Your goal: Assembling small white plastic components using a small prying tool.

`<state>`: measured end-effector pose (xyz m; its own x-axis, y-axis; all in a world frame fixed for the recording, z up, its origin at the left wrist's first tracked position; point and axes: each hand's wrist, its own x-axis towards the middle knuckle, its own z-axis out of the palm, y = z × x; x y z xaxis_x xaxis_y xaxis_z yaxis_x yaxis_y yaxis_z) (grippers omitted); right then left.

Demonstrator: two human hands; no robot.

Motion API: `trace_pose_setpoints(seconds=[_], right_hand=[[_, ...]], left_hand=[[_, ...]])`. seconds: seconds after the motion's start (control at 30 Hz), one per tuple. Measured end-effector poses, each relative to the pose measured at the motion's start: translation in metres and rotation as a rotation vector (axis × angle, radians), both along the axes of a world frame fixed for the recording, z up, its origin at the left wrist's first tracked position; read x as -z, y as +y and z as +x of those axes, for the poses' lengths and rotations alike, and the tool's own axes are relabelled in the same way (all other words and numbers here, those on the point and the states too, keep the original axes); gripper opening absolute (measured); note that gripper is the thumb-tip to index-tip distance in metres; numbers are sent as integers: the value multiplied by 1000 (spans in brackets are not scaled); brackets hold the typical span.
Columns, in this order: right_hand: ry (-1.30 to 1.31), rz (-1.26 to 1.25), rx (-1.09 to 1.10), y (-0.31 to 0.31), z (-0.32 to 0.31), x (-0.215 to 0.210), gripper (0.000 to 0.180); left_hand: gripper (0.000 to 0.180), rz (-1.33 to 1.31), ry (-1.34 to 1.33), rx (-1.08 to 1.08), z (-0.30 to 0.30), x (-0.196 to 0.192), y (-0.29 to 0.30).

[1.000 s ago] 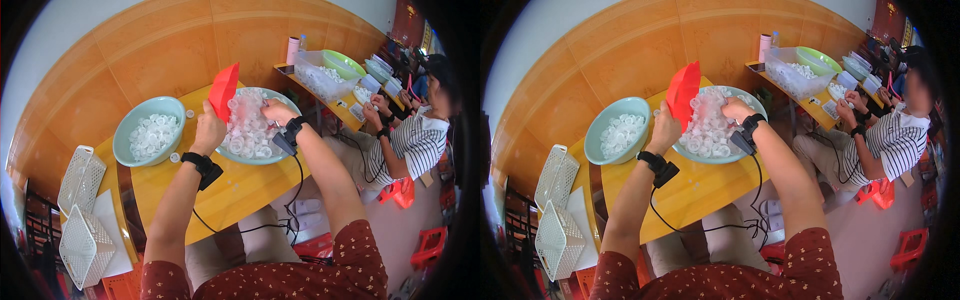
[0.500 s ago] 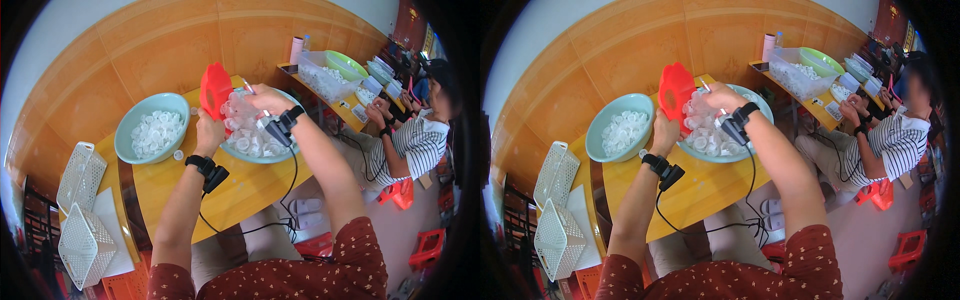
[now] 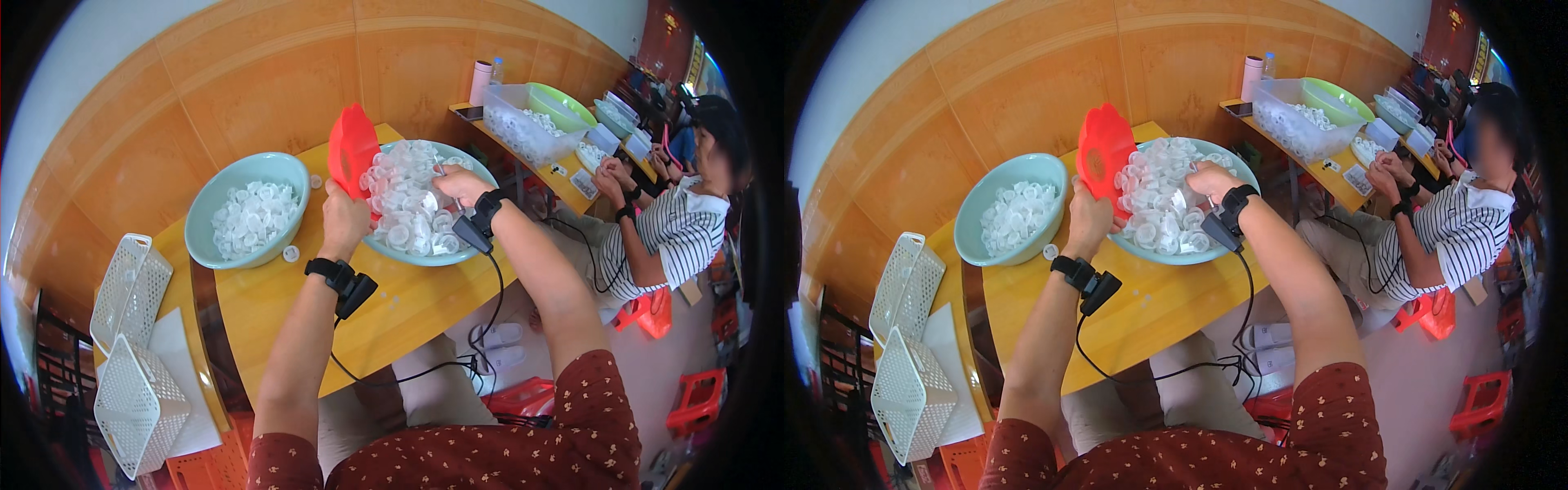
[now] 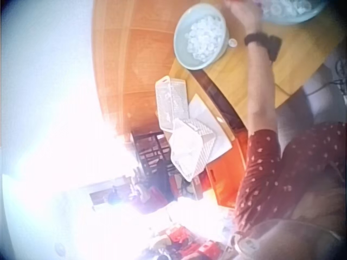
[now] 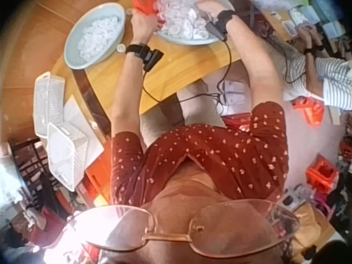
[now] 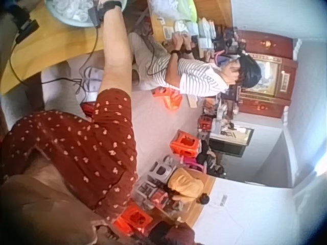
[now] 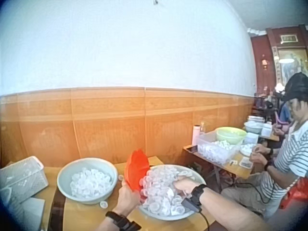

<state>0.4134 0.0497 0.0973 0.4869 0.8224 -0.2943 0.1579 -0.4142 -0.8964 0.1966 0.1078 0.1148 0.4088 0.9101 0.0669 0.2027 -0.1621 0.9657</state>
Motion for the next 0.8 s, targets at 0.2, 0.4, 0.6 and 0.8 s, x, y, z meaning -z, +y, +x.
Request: trace_pose_setpoints(seconds=[0.2,0.4,0.6,0.8], right_hand=[[-186,-15,20,13,-18,-1,30],[-149,324,226,33,-32,11,25],[-250,329,147,59,-42,6,27],[-311,261,26,48,-78,-44,35]], left_hand=[[34,222,68,-40,11,17,3],[34,145,4,-9,17,11,1],[29,-124,-309,31,8,-8,-9],[30,-371,-523,48,-9,-1,1]])
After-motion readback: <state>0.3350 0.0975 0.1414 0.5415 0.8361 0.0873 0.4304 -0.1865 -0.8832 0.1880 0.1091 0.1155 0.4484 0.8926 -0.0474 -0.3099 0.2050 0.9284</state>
